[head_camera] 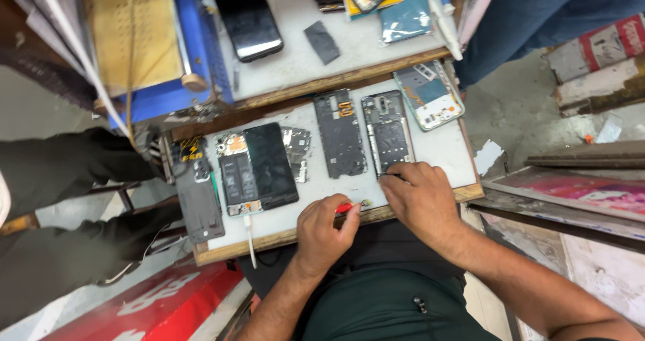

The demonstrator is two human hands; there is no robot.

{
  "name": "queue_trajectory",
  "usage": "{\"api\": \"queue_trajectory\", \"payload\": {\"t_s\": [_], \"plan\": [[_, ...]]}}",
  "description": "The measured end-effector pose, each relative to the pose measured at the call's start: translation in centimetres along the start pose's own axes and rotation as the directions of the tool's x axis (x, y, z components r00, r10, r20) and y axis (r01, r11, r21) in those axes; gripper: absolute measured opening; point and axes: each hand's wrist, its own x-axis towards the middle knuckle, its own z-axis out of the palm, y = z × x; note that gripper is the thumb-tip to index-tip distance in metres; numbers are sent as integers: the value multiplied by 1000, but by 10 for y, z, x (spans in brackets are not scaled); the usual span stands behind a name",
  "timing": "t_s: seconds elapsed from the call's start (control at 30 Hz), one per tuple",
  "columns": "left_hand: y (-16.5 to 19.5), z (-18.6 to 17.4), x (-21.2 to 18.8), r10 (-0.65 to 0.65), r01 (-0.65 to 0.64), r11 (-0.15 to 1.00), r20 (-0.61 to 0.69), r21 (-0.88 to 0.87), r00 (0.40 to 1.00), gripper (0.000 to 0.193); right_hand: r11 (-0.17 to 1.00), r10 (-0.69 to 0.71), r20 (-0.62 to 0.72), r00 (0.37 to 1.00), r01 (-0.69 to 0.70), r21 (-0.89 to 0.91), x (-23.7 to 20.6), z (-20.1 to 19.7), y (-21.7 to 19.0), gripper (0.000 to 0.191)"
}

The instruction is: The person disassembles a smartphone by removing the back cover and prying internal components with a screwdriver. They then connect a charging cable to another phone and press the screen to test its response.

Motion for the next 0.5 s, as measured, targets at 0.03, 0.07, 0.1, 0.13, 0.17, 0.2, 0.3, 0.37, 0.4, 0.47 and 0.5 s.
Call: {"api": "queue_trajectory", "payload": {"t_s": [0.03, 0.07, 0.1, 0.13, 0.17, 0.2, 0.3, 0.37, 0.4, 0.47, 0.5], "plan": [[-1, 1, 0, -1, 1, 1000, -14, -8, 1000, 32, 1000, -6, 14, 1000, 7, -5, 1, 0, 0, 20], [-1, 0, 1, 10, -10, 1000, 0, -10, 1000, 32, 1000, -15, 27, 1000, 15, -11, 2, 0, 1, 20], [-1, 0, 2, 20, -20, 1000, 15, -11, 1000, 31, 1000, -23, 41, 999, 24, -15, 3, 0, 1, 19], [0, -1, 4, 31, -30, 999, 34, -13, 999, 30, 999, -32, 71, 997, 34, -18, 5, -1, 1, 17], [1, -2, 6, 48, -48, 999, 49, -9, 998, 30, 999, -37, 99, 994, 39, -23, 7, -1, 2, 15], [3, -2, 8, 69, -69, 998, 67, -7, 995, 29, 999, -39, 124, 992, 42, -28, 9, -2, 3, 13], [9, -2, 14, 78, -82, 996, 142, 25, 987, 26, 1000, -20, 211, 977, 18, 11, 18, -3, 5, 12], [12, -2, 18, 71, -79, 996, 177, 39, 982, 24, 1000, 12, 291, 957, -17, 15, 26, -3, 8, 11], [13, -3, 20, 68, -76, 996, 184, 40, 981, 24, 999, 29, 333, 943, -36, 15, 30, -3, 8, 10], [13, -3, 22, 59, -67, 997, 191, 39, 980, 25, 999, -3, 332, 943, -9, 35, 36, -2, 9, 10], [13, -3, 23, 53, -62, 997, 195, 38, 979, 26, 999, -14, 330, 944, 0, 42, 38, -2, 10, 10]]}}
